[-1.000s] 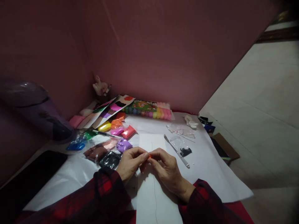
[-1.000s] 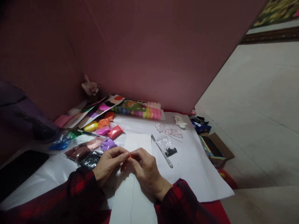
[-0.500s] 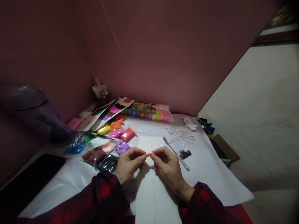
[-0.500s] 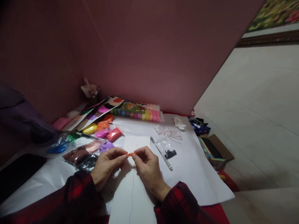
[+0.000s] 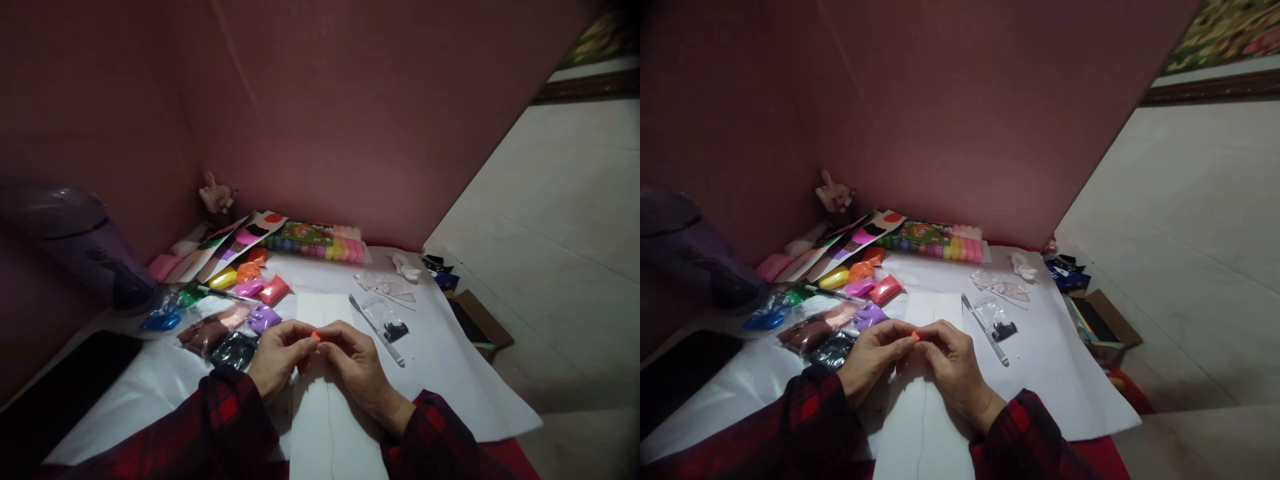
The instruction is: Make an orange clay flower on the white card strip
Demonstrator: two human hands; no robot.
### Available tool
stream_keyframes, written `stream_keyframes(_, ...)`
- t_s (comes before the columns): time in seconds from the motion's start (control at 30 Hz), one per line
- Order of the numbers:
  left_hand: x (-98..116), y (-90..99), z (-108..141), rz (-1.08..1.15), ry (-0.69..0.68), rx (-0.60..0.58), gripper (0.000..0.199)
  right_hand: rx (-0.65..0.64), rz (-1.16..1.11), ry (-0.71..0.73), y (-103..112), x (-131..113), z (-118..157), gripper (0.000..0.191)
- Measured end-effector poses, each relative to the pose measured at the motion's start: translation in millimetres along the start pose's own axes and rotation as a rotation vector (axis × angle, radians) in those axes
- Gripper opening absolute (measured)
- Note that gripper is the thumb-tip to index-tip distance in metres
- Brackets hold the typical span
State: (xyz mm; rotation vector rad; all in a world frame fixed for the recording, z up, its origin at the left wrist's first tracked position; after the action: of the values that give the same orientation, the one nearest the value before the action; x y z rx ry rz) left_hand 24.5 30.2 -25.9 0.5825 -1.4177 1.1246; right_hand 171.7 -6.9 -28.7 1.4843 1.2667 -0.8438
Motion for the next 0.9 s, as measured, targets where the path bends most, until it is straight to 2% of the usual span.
stream_keyframes(0.13,1,-5.2,2,0.010,0.020,0.001,0.034,0.000,-0.020,-0.015,-1,1,-1,0.004)
stream_keyframes(0.23,12,-9.2,3,0.007,-0.013,0.007,0.037,0.001,-0.068,-0.006,1,-6,-5,0.005)
stream_keyframes(0.3,29,-9.7,3,-0.055,-0.090,0.041,0.038,0.008,-0.115,0.009,5,-17,-10,0.009)
stream_keyframes(0.37,54,-9.0,4,-0.127,-0.148,0.046,0.041,0.075,-0.160,0.017,11,-28,-17,0.013)
stream_keyframes(0.47,88,-7.0,5,-0.265,-0.189,0.026,0.031,0.169,-0.266,-0.057,18,-38,-26,0.020)
stream_keyframes(0.53,99,-5.6,4,-0.325,-0.196,0.031,0.025,0.178,-0.326,-0.119,18,-39,-29,0.024)
stream_keyframes(0.6,98,-4.9,4,-0.340,-0.170,0.038,0.025,0.162,-0.309,-0.122,15,-38,-28,0.026)
stream_keyframes(0.67,87,-5.1,5,-0.338,-0.142,0.037,0.029,0.119,-0.218,-0.070,8,-37,-24,0.023)
stream_keyframes(0.8,62,-8.0,6,-0.232,-0.030,-0.096,0.040,0.034,0.156,0.153,-2,-42,-16,0.006)
stream_keyframes(0.9,52,-7.2,3,-0.111,0.004,-0.072,0.047,0.020,0.397,0.318,-2,-42,-19,0.006)
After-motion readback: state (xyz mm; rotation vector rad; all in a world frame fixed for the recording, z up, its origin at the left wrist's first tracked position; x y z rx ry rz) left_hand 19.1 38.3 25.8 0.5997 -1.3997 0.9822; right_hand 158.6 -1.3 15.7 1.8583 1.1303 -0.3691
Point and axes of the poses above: each hand's wrist, its own z-axis away from the middle knuckle, its own y-axis out of the back of the hand, x = y × z, the point moved 1 cm from there along -z, towards the middle knuckle, and after that the axes turned 5 degrees about -x, right-handed, at the moved point
